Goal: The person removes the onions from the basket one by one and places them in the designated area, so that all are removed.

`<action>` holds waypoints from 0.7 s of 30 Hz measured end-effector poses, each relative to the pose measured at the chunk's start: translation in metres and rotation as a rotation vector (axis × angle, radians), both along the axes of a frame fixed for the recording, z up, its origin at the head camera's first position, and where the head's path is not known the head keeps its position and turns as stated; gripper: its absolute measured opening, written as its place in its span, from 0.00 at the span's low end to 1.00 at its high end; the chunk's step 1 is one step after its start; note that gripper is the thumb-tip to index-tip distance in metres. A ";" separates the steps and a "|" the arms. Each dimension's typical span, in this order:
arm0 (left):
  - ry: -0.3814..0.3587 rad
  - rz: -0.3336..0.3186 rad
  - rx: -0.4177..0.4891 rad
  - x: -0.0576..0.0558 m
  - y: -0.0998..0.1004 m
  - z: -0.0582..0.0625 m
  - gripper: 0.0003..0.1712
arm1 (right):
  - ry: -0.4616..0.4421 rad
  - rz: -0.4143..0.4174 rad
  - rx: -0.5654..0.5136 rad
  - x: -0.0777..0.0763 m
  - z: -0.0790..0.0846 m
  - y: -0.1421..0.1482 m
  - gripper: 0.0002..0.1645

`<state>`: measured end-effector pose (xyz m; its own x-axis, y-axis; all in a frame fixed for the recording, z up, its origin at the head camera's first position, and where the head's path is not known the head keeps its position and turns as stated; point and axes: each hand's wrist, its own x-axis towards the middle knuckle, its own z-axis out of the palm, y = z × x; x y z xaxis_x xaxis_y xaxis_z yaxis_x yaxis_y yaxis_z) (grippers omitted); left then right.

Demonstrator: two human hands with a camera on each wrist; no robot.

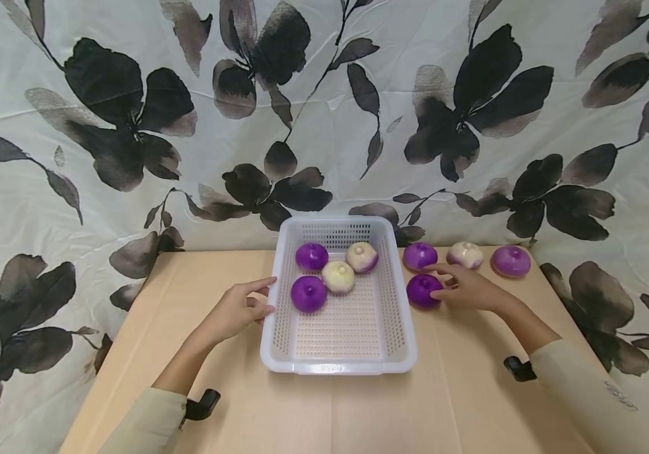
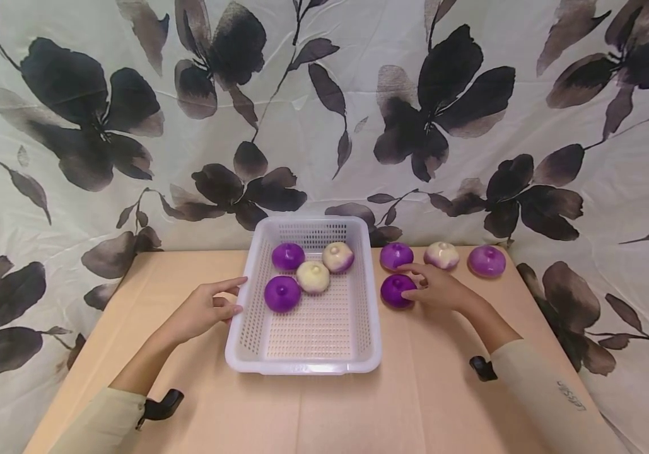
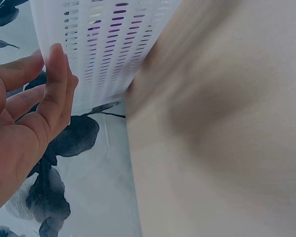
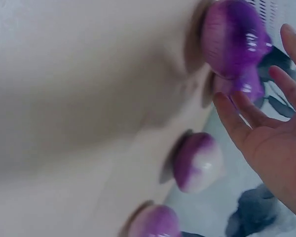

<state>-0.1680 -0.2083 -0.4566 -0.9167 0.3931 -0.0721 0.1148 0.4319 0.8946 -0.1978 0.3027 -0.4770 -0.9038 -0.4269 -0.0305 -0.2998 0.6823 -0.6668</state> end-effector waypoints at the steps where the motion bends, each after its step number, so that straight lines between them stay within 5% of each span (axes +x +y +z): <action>1: 0.000 0.002 -0.001 0.000 0.000 0.000 0.37 | 0.010 -0.003 0.003 0.001 0.005 0.000 0.37; 10: -0.009 0.013 0.002 0.003 0.001 0.002 0.37 | 0.143 0.010 -0.055 -0.005 0.050 -0.018 0.36; 21: -0.007 0.023 -0.016 0.002 0.003 0.003 0.37 | 0.099 0.180 -0.059 -0.024 0.083 -0.075 0.38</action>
